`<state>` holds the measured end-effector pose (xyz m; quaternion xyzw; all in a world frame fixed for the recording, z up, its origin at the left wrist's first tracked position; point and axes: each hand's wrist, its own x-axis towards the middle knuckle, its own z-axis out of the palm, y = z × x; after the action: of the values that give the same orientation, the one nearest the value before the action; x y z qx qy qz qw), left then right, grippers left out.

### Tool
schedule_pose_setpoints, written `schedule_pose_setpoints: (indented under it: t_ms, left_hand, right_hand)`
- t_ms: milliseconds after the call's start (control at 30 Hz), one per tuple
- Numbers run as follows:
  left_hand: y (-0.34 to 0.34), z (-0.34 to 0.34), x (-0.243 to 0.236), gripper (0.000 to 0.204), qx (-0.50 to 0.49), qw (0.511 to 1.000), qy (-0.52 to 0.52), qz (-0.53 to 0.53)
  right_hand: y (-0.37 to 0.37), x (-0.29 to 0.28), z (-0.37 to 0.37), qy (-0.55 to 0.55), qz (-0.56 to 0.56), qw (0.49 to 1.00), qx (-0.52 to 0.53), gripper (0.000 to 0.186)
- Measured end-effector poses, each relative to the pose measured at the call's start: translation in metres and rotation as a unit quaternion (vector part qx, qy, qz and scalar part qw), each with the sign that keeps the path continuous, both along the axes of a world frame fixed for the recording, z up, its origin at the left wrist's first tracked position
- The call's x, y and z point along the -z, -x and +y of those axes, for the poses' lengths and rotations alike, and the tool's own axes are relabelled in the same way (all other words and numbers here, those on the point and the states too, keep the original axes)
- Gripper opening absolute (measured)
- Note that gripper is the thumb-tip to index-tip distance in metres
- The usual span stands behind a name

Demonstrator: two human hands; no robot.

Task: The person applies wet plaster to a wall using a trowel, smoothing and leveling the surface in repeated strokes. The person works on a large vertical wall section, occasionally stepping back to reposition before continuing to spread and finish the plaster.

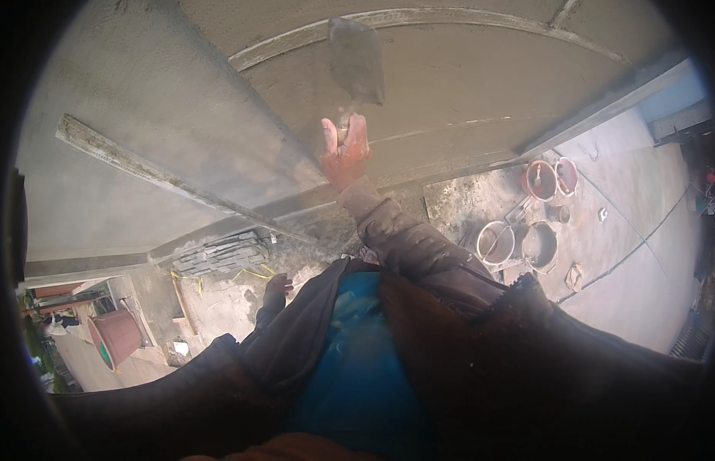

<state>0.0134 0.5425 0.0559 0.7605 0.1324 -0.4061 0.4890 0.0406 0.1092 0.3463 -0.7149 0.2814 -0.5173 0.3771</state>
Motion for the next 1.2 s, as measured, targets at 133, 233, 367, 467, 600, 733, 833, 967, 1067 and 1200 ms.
schedule_pose_setpoints:
  t_ms: [133, 233, 367, 467, 600, 733, 833, 967, 1067, 1200]
  left_hand:
    - [0.014, -0.003, -0.024, 0.039, 0.037, 0.997, -0.063, 0.026]
    - [0.016, 0.000, -0.024, 0.037, 0.026, 0.996, -0.076, 0.035]
    - [0.011, -0.001, -0.019, 0.031, -0.011, 1.000, -0.017, -0.022]
    - [0.006, -0.007, -0.023, 0.030, -0.004, 0.999, -0.043, -0.001]
    - [0.005, -0.001, -0.019, 0.036, 0.012, 0.996, -0.081, 0.043]
    - [0.006, 0.003, -0.009, 0.032, -0.016, 0.998, -0.042, 0.033]
    - [0.012, 0.001, -0.005, 0.029, -0.045, 0.998, -0.027, 0.044]
    - [0.012, 0.009, 0.021, 0.032, -0.064, 0.995, 0.014, 0.076]
    - [0.006, -0.015, 0.023, 0.032, 0.029, 0.998, -0.028, 0.041]
    - [-0.008, -0.047, 0.040, 0.039, 0.016, 0.998, -0.027, 0.057]
  right_hand:
    - [-0.004, 0.002, 0.005, 0.032, 0.086, 0.996, -0.015, 0.030]
    - [-0.008, -0.001, 0.014, 0.160, 0.055, 0.984, -0.062, 0.033]
    - [0.000, -0.002, 0.006, -0.031, 0.014, 0.999, -0.008, 0.034]
    - [-0.001, 0.002, 0.007, 0.027, 0.062, 0.997, -0.031, 0.033]
    - [-0.004, 0.006, 0.017, 0.057, 0.035, 0.997, -0.029, 0.031]
    - [0.014, 0.002, -0.002, 0.092, 0.113, 0.987, -0.063, 0.033]
    - [0.049, -0.017, -0.011, 0.251, 0.110, 0.954, -0.123, 0.035]
    - [0.118, -0.049, -0.060, 0.219, 0.171, 0.960, -0.036, 0.033]
    - [0.164, -0.078, -0.117, 0.307, 0.226, 0.924, 0.016, 0.029]
    - [0.182, -0.149, -0.154, 0.410, 0.270, 0.871, 0.005, 0.026]
